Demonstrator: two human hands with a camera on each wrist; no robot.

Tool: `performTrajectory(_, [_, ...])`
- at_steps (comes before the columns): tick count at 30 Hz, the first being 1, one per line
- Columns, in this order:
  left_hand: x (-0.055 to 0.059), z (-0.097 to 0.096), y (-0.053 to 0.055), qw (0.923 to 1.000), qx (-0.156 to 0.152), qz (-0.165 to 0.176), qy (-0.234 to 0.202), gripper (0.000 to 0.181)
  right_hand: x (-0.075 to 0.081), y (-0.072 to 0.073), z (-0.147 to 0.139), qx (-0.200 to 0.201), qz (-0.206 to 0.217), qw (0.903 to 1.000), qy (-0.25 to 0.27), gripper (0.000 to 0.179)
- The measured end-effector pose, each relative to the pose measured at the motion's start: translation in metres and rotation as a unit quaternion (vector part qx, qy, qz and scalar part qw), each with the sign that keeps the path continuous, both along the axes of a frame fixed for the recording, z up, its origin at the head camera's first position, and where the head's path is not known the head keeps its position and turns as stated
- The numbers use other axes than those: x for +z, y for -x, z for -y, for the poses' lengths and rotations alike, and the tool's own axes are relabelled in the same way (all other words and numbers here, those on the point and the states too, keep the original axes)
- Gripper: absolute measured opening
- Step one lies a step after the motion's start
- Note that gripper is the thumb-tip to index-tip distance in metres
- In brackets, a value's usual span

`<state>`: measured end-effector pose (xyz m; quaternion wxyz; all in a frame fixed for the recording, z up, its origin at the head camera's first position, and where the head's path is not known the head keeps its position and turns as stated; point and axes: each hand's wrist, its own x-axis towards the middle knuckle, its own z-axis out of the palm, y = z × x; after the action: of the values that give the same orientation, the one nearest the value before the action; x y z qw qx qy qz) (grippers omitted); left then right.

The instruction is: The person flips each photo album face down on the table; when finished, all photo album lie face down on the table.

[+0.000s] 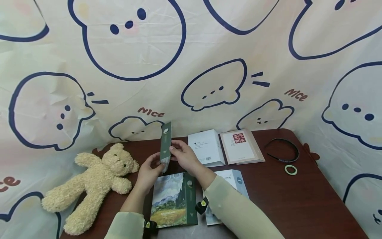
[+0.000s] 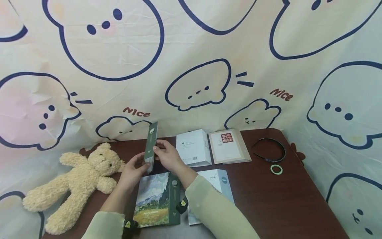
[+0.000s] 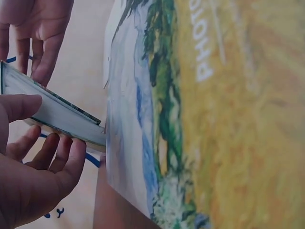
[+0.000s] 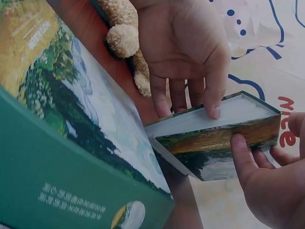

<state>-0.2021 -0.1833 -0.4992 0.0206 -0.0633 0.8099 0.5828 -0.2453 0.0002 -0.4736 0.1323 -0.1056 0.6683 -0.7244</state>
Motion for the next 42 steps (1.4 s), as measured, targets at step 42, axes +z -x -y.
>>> performTrajectory(42, [-0.012,-0.011,0.021,0.9773,-0.031,-0.009,0.209,0.050,-0.039,0.018,-0.030,-0.025,0.009,0.9927,-0.118,0.058])
